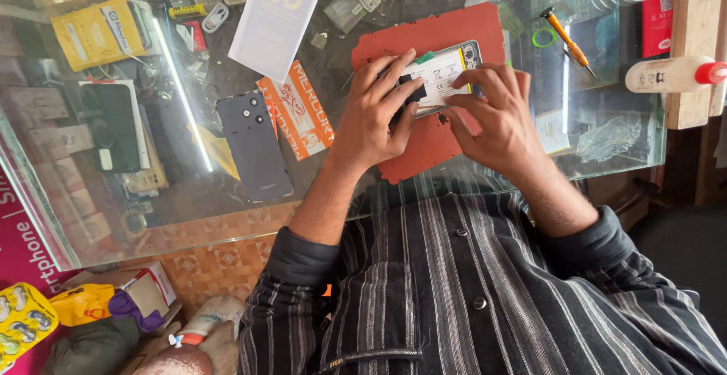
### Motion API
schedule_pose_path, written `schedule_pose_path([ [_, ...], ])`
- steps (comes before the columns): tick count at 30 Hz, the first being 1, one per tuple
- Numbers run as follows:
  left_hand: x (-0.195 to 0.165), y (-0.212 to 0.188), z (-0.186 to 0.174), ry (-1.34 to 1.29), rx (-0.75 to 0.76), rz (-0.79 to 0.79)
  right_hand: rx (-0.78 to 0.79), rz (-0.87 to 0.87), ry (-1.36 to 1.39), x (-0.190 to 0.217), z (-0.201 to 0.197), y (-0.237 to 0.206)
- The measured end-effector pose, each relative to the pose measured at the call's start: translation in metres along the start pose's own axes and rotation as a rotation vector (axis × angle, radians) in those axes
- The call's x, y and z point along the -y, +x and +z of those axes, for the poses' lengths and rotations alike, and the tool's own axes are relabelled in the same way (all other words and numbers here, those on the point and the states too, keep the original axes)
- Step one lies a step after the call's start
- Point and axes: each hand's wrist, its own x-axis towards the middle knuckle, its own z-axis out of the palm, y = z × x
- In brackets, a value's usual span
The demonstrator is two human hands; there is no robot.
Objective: The person repairs a smartphone at a glass workbench. They remove the phone's back cover, unscrew and pry internal components with a screwdriver, handle the battery and small parts, then align the back cover and press it back onto the phone body.
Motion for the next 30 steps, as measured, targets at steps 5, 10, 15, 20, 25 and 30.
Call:
schedule_pose_path([
  [5,-0.003,0.0,-0.001,0.02,0.004,0.005,0.004,-0.035,-0.051,0.004,0.008,0.003],
  [10,-0.003,0.002,0.0,0.021,0.002,0.025,0.044,-0.092,-0.183,0.003,0.013,0.003],
  [15,-0.004,0.003,0.0,0.025,0.01,0.033,0.047,-0.076,-0.25,0.002,0.02,0.005],
  [20,-0.005,0.003,0.001,0.052,0.019,0.043,0.083,-0.057,-0.326,0.003,0.021,0.006],
  [25,-0.005,0.003,0.001,0.041,0.021,0.059,0.092,-0.076,-0.383,0.007,0.02,0.005],
  [30,-0.007,0.003,0.003,0.069,0.009,0.076,0.091,-0.063,-0.38,0.008,0.02,0.005],
])
